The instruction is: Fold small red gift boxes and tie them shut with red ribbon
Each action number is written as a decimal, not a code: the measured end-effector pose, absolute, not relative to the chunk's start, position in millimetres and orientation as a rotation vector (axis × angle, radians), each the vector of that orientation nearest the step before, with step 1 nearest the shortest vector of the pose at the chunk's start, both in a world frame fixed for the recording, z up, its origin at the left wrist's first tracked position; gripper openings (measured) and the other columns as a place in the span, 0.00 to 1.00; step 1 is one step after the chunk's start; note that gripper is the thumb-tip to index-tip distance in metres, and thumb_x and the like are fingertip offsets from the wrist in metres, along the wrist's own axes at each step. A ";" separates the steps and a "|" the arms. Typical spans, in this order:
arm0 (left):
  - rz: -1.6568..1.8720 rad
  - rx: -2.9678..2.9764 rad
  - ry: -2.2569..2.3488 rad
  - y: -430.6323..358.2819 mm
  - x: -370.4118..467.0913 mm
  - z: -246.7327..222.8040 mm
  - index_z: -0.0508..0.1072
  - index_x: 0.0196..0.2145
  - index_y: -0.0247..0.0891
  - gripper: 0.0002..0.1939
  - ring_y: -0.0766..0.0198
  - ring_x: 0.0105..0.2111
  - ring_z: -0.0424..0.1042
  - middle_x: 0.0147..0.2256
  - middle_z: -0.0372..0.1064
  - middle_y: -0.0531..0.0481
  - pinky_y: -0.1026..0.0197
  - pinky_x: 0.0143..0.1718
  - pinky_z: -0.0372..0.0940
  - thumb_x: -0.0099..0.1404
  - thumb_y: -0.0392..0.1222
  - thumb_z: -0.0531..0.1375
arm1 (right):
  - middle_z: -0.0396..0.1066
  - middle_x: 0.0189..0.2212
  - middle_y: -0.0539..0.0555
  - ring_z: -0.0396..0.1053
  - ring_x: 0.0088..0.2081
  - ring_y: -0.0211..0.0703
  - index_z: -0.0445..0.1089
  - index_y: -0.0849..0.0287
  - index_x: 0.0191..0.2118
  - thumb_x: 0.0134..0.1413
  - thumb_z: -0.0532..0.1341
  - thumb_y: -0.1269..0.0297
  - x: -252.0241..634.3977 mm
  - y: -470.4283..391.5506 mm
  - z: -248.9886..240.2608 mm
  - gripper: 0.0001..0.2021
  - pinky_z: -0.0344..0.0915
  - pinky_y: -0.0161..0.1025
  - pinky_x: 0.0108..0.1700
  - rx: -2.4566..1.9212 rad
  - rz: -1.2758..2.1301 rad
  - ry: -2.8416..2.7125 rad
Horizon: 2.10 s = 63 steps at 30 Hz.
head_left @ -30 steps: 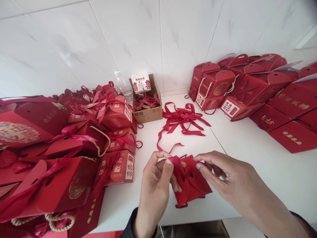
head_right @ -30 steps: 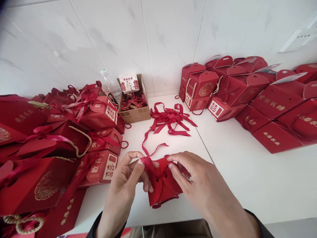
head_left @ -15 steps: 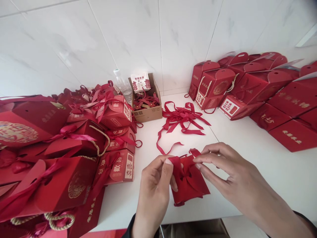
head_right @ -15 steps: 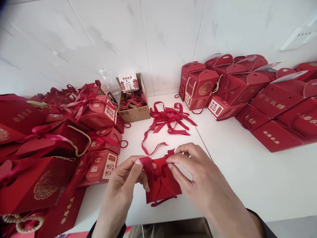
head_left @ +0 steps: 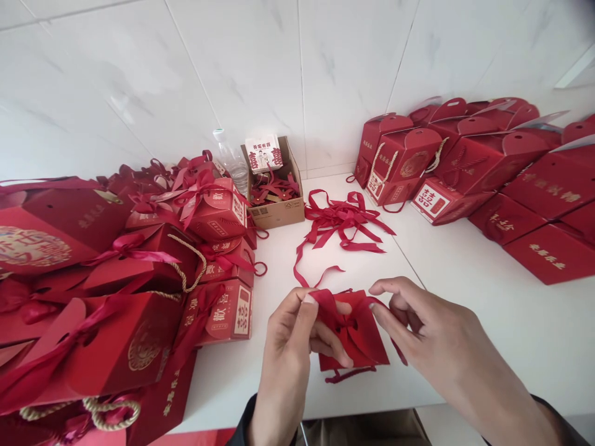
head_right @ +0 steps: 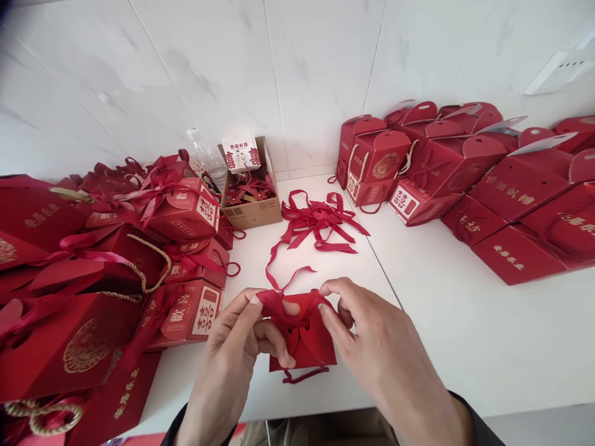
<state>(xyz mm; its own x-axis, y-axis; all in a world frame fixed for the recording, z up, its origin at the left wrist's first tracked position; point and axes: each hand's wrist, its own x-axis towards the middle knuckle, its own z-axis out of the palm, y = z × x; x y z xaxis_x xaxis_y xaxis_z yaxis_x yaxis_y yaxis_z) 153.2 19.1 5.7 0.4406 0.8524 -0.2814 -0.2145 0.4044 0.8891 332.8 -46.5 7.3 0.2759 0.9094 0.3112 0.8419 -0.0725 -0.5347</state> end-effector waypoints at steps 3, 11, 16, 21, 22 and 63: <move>0.778 0.819 0.797 22.3 155.1 3.9 0.70 0.31 0.38 0.17 0.67 0.18 0.74 0.32 0.78 0.51 0.63 0.24 0.69 0.75 0.52 0.58 | 0.73 0.23 0.41 0.68 0.19 0.36 0.70 0.47 0.41 0.65 0.61 0.60 331.5 -48.6 8.3 0.01 0.67 0.31 0.24 -1.895 0.333 -1.477; 0.827 0.853 0.743 18.8 154.6 -2.8 0.78 0.48 0.38 0.13 0.62 0.32 0.79 0.37 0.75 0.50 0.58 0.42 0.73 0.68 0.41 0.60 | 0.76 0.27 0.44 0.74 0.26 0.38 0.73 0.48 0.37 0.61 0.62 0.58 323.6 -51.6 17.8 0.04 0.72 0.32 0.30 -1.834 0.646 -1.205; 0.801 1.035 0.817 16.7 156.9 0.4 0.76 0.45 0.40 0.11 0.66 0.31 0.76 0.36 0.74 0.51 0.62 0.38 0.71 0.75 0.50 0.60 | 0.80 0.36 0.47 0.78 0.30 0.40 0.75 0.49 0.40 0.61 0.62 0.58 319.5 -51.2 17.8 0.06 0.76 0.33 0.33 -1.822 0.712 -1.171; 0.780 1.074 0.829 20.6 158.2 5.2 0.78 0.43 0.38 0.16 0.68 0.28 0.76 0.38 0.77 0.48 0.63 0.34 0.73 0.75 0.53 0.60 | 0.75 0.37 0.50 0.74 0.30 0.40 0.79 0.47 0.41 0.62 0.64 0.60 329.9 -48.3 11.4 0.06 0.71 0.33 0.26 -1.755 0.543 -1.375; 0.775 1.068 0.834 21.0 158.3 6.1 0.78 0.43 0.37 0.16 0.68 0.27 0.75 0.39 0.78 0.47 0.64 0.32 0.73 0.74 0.54 0.60 | 0.74 0.36 0.51 0.73 0.29 0.40 0.80 0.47 0.41 0.62 0.64 0.60 332.5 -47.6 10.7 0.06 0.69 0.33 0.25 -1.751 0.490 -1.427; 0.793 1.007 0.951 23.6 159.8 6.2 0.74 0.40 0.37 0.16 0.69 0.19 0.71 0.23 0.74 0.54 0.66 0.24 0.68 0.67 0.53 0.67 | 0.76 0.31 0.48 0.73 0.30 0.42 0.75 0.49 0.40 0.72 0.59 0.52 322.4 -48.4 21.6 0.11 0.71 0.35 0.32 -1.719 0.651 -1.472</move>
<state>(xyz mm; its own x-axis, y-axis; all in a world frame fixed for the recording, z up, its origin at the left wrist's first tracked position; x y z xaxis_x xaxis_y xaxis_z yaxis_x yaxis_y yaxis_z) 159.8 23.6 6.2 0.3827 0.8820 -0.2748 -0.1109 0.3391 0.9342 322.4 -48.4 21.6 0.2031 0.9742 0.0983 0.5830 -0.0397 -0.8115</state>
